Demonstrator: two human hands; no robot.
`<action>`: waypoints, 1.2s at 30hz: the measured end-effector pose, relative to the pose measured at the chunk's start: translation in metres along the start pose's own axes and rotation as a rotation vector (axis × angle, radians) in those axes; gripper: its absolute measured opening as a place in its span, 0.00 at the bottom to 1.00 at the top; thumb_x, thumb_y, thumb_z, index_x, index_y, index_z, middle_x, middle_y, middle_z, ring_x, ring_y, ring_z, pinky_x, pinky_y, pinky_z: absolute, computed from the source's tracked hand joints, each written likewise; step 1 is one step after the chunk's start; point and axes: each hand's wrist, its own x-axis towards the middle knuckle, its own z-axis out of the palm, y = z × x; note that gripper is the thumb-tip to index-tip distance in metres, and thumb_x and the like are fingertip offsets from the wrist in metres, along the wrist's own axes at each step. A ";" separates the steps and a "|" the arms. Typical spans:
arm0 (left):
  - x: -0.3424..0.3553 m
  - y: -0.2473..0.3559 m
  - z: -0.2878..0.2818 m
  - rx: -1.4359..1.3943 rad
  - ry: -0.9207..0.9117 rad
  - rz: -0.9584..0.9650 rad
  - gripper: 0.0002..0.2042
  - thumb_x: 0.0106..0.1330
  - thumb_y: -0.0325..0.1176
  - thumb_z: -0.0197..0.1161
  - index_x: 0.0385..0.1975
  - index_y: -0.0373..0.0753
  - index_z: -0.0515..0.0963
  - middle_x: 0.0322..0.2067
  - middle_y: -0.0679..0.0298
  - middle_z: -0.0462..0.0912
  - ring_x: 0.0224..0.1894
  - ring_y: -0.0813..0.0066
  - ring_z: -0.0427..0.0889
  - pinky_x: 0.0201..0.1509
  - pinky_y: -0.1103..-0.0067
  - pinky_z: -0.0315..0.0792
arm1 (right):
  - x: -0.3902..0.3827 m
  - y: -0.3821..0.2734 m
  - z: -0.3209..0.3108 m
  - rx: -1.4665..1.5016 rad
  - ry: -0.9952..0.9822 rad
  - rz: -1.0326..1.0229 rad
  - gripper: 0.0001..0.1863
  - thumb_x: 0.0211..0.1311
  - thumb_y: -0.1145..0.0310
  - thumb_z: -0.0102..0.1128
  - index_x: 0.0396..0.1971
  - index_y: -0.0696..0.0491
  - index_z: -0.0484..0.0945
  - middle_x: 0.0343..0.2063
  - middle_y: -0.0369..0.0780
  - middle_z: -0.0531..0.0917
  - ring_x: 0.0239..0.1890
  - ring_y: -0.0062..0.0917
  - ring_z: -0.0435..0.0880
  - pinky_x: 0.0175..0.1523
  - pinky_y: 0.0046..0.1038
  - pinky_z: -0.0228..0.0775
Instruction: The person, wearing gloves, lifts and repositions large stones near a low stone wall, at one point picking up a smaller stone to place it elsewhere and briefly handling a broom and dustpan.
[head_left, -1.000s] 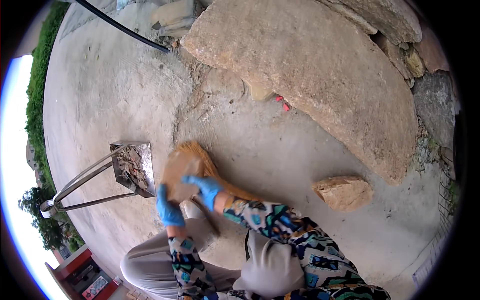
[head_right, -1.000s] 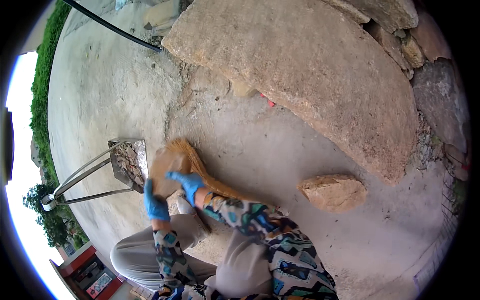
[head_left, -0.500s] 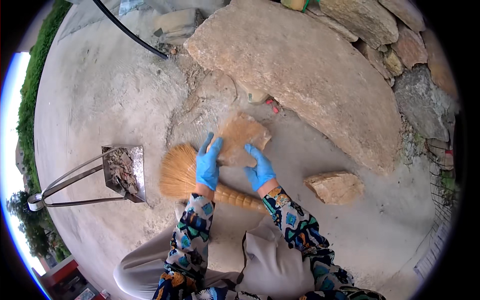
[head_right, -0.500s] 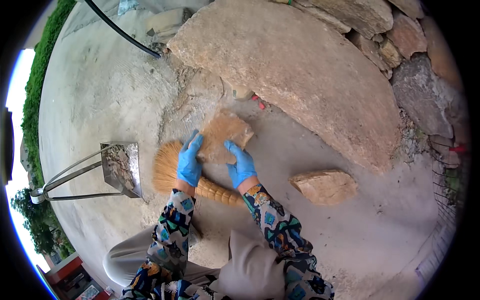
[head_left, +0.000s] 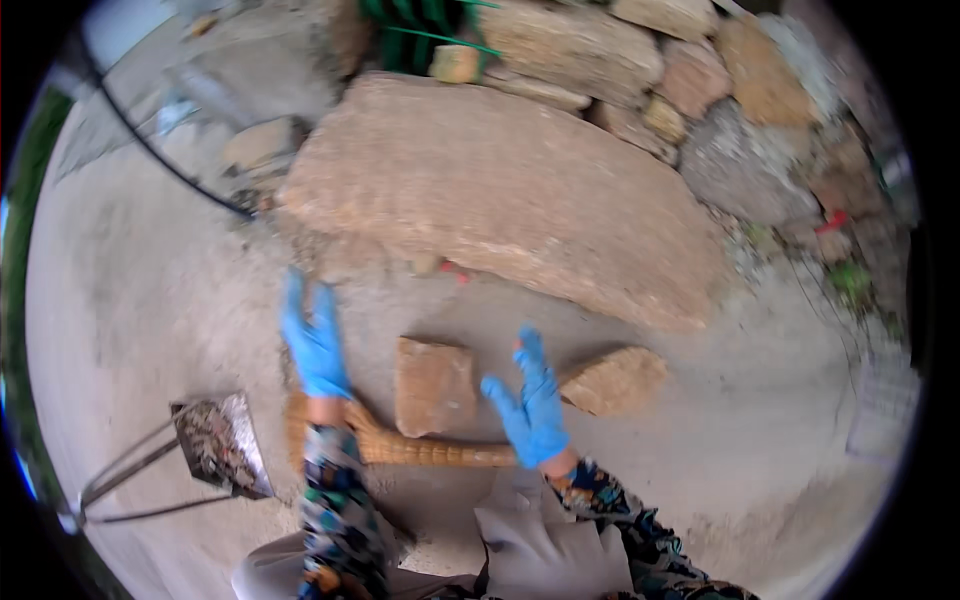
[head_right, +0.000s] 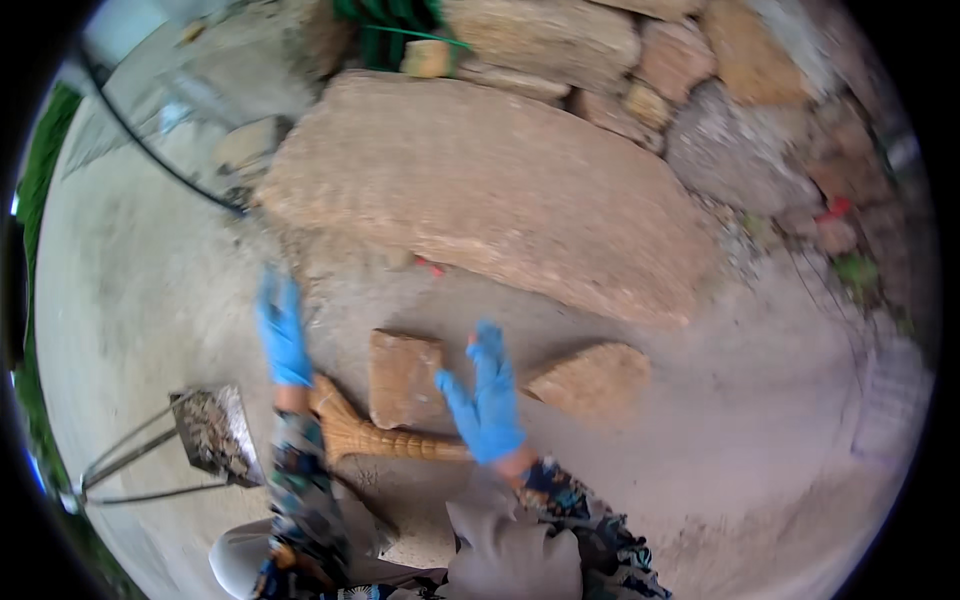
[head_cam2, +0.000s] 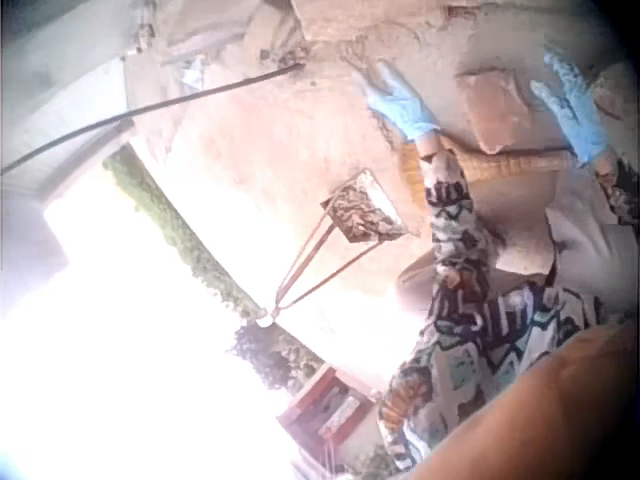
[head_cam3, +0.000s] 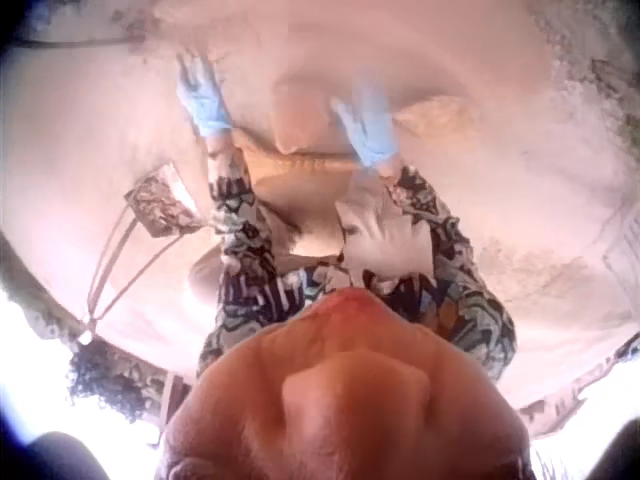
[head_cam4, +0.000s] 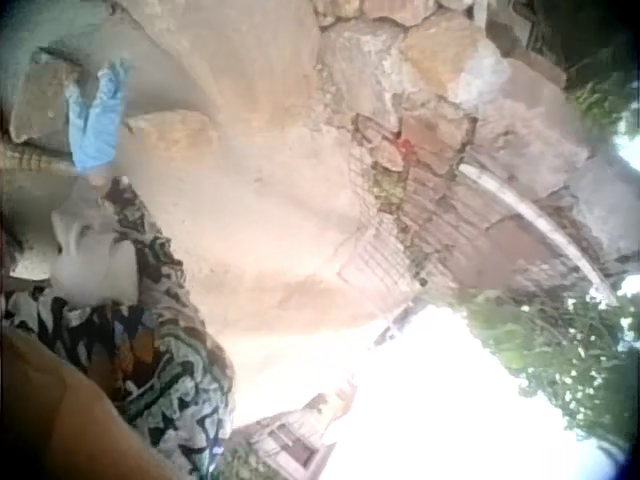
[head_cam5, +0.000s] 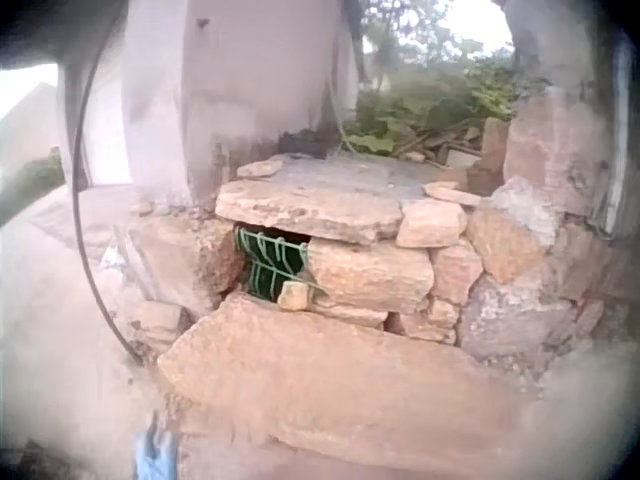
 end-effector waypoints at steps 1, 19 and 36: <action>0.052 0.027 -0.013 -0.276 0.038 0.017 0.20 0.58 0.29 0.52 0.49 0.28 0.60 0.47 0.58 0.65 0.48 0.74 0.65 0.51 0.80 0.60 | 0.034 -0.013 -0.011 -0.050 0.095 -0.088 0.25 0.51 0.67 0.53 0.49 0.59 0.57 0.55 0.49 0.54 0.57 0.42 0.53 0.56 0.37 0.51; 0.152 -0.014 0.045 0.490 0.114 0.178 0.31 0.49 0.46 0.58 0.46 0.27 0.63 0.42 0.45 0.69 0.43 0.59 0.70 0.47 0.73 0.63 | 0.116 0.107 -0.097 -0.806 0.437 0.196 0.25 0.56 0.54 0.39 0.46 0.59 0.64 0.52 0.47 0.60 0.57 0.40 0.53 0.58 0.37 0.45; 0.154 -0.026 0.043 0.123 0.001 0.136 0.22 0.54 0.35 0.57 0.46 0.27 0.65 0.39 0.55 0.72 0.37 0.75 0.70 0.43 0.80 0.65 | 0.112 0.106 -0.102 -0.798 0.378 0.189 0.24 0.55 0.53 0.41 0.46 0.54 0.67 0.52 0.42 0.63 0.57 0.35 0.55 0.59 0.37 0.43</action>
